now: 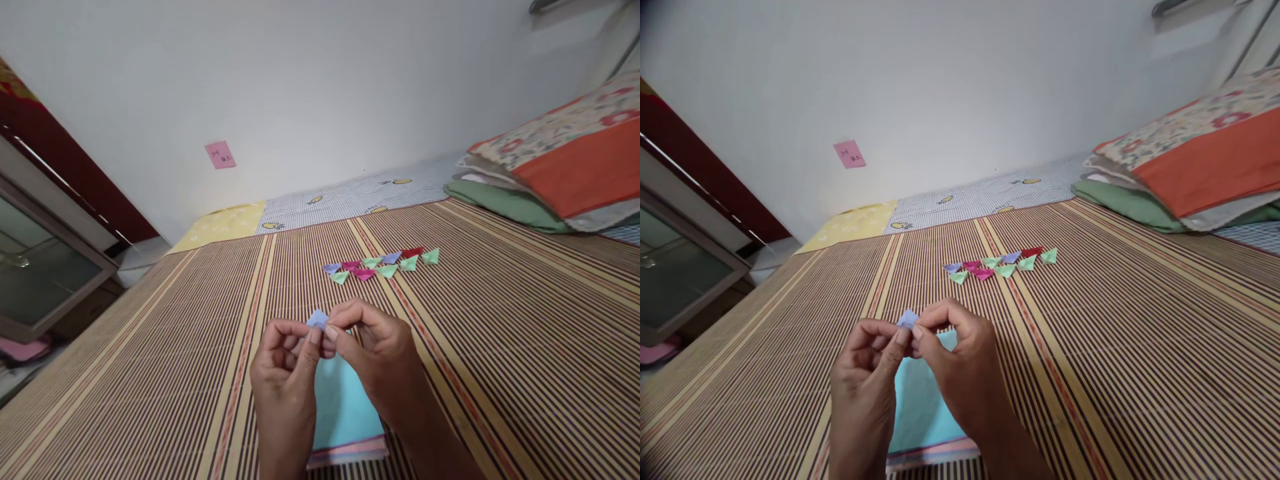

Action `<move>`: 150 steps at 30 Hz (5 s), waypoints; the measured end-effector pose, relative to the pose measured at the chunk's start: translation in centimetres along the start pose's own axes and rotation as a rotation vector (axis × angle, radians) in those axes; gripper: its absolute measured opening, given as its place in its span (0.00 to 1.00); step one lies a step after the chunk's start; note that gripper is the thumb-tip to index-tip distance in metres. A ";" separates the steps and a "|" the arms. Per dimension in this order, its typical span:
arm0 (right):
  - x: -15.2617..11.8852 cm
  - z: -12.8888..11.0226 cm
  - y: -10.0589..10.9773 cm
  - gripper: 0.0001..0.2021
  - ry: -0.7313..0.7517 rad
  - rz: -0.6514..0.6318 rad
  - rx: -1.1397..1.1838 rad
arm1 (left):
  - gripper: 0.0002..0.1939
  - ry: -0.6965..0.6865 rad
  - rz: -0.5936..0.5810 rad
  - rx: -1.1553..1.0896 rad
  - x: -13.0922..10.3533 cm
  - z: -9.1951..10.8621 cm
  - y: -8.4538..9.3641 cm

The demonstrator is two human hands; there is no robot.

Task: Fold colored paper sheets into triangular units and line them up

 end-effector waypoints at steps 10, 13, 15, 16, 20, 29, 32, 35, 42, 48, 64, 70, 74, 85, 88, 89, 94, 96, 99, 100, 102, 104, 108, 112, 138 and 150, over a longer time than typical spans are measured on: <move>0.2 -1.1 0.6 0.07 0.065 -0.112 -0.174 | 0.12 0.150 -0.094 -0.077 0.4 -0.9 0.7; 0.1 -1.2 0.4 0.07 0.092 -0.102 -0.204 | 0.07 0.164 -0.079 -0.100 0.5 -1.1 0.8; 0.1 -1.0 0.2 0.06 0.078 -0.084 -0.197 | 0.07 0.150 -0.041 -0.126 0.5 -1.2 0.9; 0.0 -0.9 0.1 0.06 0.064 -0.074 -0.189 | 0.07 0.144 -0.026 -0.135 0.5 -1.2 1.0; 0.1 -0.1 -0.1 0.05 -0.026 -0.115 -0.105 | 0.07 0.151 -0.007 -0.146 0.4 -1.3 0.9; 0.2 -1.1 0.2 0.06 0.047 -0.166 -0.162 | 0.08 0.233 -0.043 -0.151 0.4 -1.2 0.6; 0.0 -1.1 -0.1 0.06 0.058 -0.156 -0.167 | 0.08 0.186 -0.010 -0.149 0.4 -1.1 0.9; 0.1 -0.4 -0.1 0.03 -0.046 -0.080 -0.123 | 0.08 0.150 0.018 -0.156 0.4 -1.3 0.9; 0.2 0.1 -0.2 0.07 -0.149 -0.080 -0.140 | 0.09 0.111 0.066 -0.135 0.4 -1.2 0.8; 0.0 0.0 -0.3 0.06 -0.130 -0.029 -0.123 | 0.08 0.096 0.068 -0.091 0.1 -1.2 0.6; 0.1 0.7 -0.8 0.08 -0.137 -0.065 -0.032 | 0.08 0.224 -0.028 -0.315 0.3 -1.4 -0.5; -0.2 1.0 -0.6 0.08 -0.082 0.015 0.004 | 0.10 0.250 -0.011 -0.373 0.2 -1.6 -1.1; -0.2 0.5 -0.8 0.09 -0.082 -0.119 -0.029 | 0.13 0.176 -0.080 -0.265 0.3 -1.4 -0.8; -0.3 0.1 -0.8 0.12 -0.070 -0.191 -0.006 | 0.11 0.012 -0.148 -0.037 0.0 -0.9 0.1; -0.4 0.0 -1.1 0.12 -0.025 -0.153 -0.085 | 0.12 0.049 -0.125 -0.104 0.0 -1.4 -0.2; -0.5 -0.1 -1.1 0.12 -0.011 -0.137 -0.115 | 0.12 0.047 -0.113 -0.103 0.0 -1.5 -0.2; -0.1 -0.1 -0.3 0.11 0.015 -0.120 -0.118 | 0.09 0.042 -0.144 -0.056 0.3 -1.3 -0.1; 0.2 -0.1 0.2 0.10 0.016 -0.135 -0.152 | 0.10 0.059 -0.137 -0.099 0.4 -1.2 0.2; 0.4 -0.3 0.5 0.09 0.051 -0.157 -0.241 | 0.07 0.056 -0.097 -0.146 0.5 -0.8 0.6; 0.4 -0.4 0.5 0.09 0.062 -0.169 -0.259 | 0.06 0.057 -0.101 -0.151 0.5 -0.7 0.6; 0.3 -0.5 0.4 0.07 0.066 -0.198 -0.283 | 0.05 0.069 -0.137 -0.156 0.5 -0.6 0.5; 0.2 -0.5 0.3 0.07 0.062 -0.221 -0.307 | 0.05 0.098 -0.187 -0.162 0.5 -0.6 0.4; -0.1 -0.7 0.6 0.05 0.086 -0.250 -0.403 | 0.04 0.191 -0.284 -0.211 0.4 -1.0 0.5; -0.5 -1.5 1.0 0.07 0.169 -0.272 -0.503 | 0.04 0.223 -0.276 -0.200 0.4 -1.1 0.8; -0.6 -2.1 0.6 0.10 0.305 -0.120 -0.469 | 0.06 -0.058 -0.248 0.198 0.4 0.3 -0.3; -0.2 -1.7 1.3 0.10 0.333 -0.004 -0.440 | 0.06 -0.022 -0.133 0.183 0.3 0.0 0.5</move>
Point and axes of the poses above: each hand's wrist, its own x-axis towards the middle knuckle, its own y-axis out of the back of the hand, z = x × y, the point moved 5 cm from there along x, towards the middle knuckle, and after that the axes turned 11 degrees about -y, right-handed, at the moved point
